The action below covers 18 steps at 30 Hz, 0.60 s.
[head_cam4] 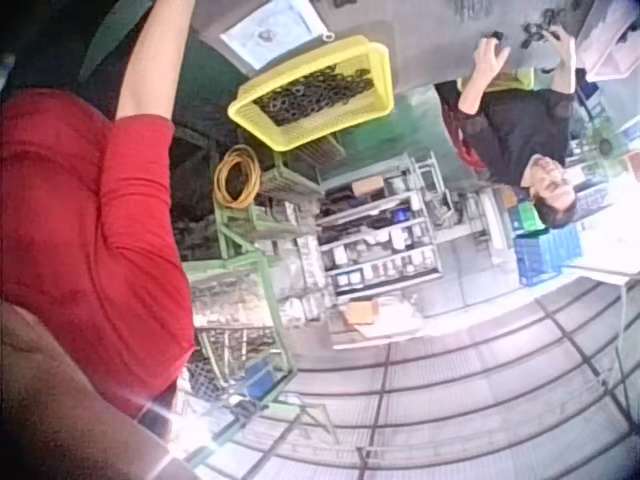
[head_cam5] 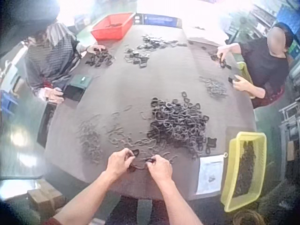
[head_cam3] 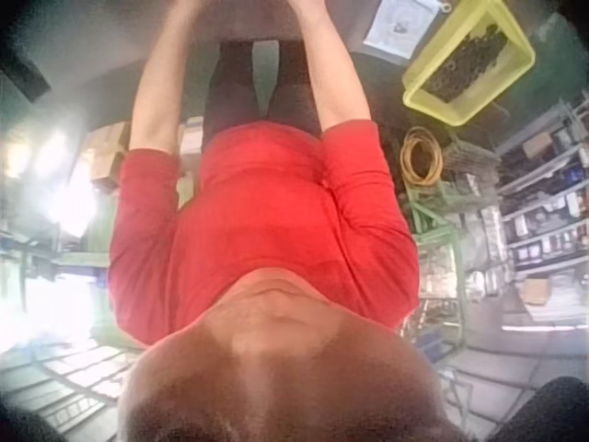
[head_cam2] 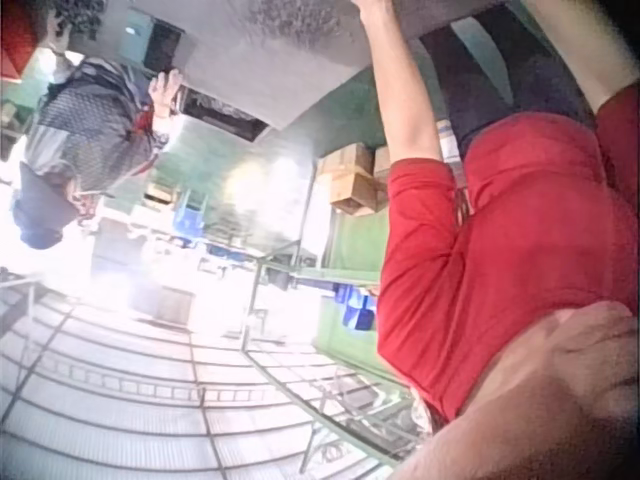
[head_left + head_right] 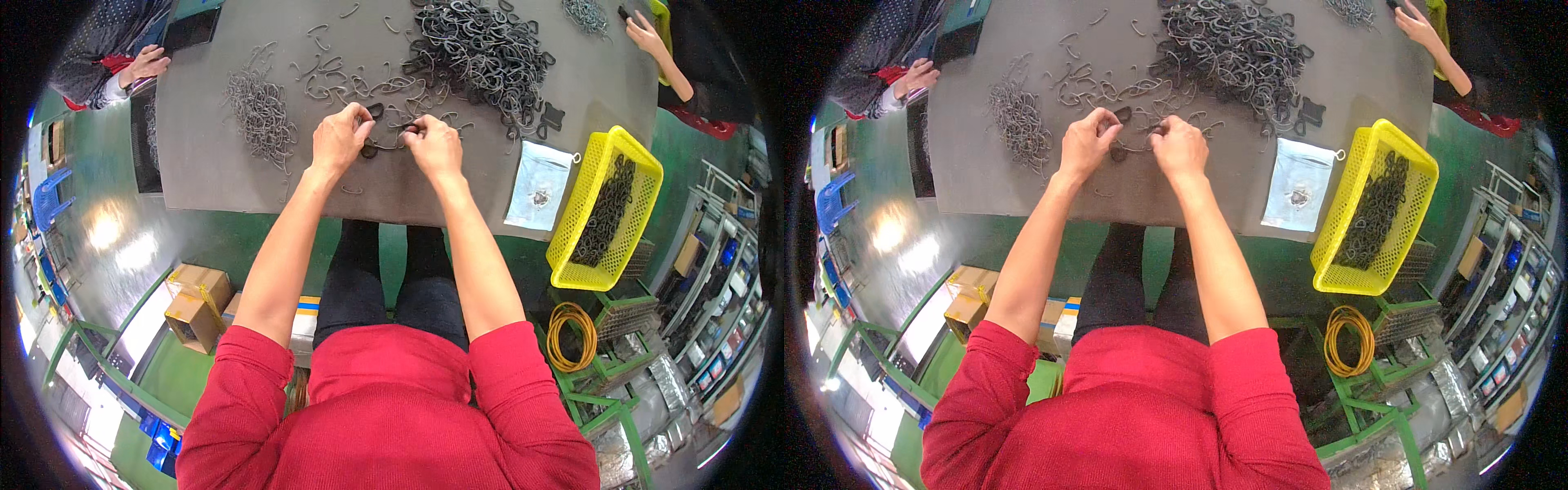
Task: The person picks up small metal rings and clips from a pile on a table and places them into a yellow basket.
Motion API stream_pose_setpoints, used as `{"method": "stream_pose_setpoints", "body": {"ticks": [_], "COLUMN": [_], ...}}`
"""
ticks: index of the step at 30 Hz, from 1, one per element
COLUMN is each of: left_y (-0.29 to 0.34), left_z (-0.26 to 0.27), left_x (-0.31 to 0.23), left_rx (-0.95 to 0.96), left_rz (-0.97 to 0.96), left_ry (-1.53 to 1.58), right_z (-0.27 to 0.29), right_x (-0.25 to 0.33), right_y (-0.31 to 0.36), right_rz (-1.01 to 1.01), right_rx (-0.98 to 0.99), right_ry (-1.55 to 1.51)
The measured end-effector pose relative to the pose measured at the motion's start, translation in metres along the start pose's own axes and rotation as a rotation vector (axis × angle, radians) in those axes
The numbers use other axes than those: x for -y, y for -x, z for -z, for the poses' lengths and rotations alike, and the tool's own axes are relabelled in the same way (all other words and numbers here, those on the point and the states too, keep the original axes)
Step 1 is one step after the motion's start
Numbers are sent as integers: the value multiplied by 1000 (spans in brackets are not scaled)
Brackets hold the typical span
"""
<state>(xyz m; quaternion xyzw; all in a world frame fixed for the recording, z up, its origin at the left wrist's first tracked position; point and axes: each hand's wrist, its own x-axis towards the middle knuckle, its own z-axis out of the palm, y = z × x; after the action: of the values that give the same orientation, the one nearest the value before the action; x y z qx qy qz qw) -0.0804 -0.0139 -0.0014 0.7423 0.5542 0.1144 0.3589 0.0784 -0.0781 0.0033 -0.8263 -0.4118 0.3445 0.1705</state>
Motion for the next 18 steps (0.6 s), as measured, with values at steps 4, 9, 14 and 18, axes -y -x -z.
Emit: {"method": "stream_pose_setpoints", "body": {"ticks": [4, 9, 14, 18], "left_y": [0, -11, -22, -16], "left_z": [8, -12, 12, 50], "left_x": [-1, -1, 7, 24], "left_rx": [18, -63, 48, 453], "left_rz": [-9, -57, 22, 241], "left_ry": [-39, -134, 50, 995], "right_z": [19, 45, 67, 46], "right_x": [-16, -18, -31, -17], "right_y": [-2, 7, 16, 11], "right_rz": [-4, 45, -35, -92], "right_rx": [2, 25, 440, 478], "right_ry": [-194, -311, -1092, -978]}}
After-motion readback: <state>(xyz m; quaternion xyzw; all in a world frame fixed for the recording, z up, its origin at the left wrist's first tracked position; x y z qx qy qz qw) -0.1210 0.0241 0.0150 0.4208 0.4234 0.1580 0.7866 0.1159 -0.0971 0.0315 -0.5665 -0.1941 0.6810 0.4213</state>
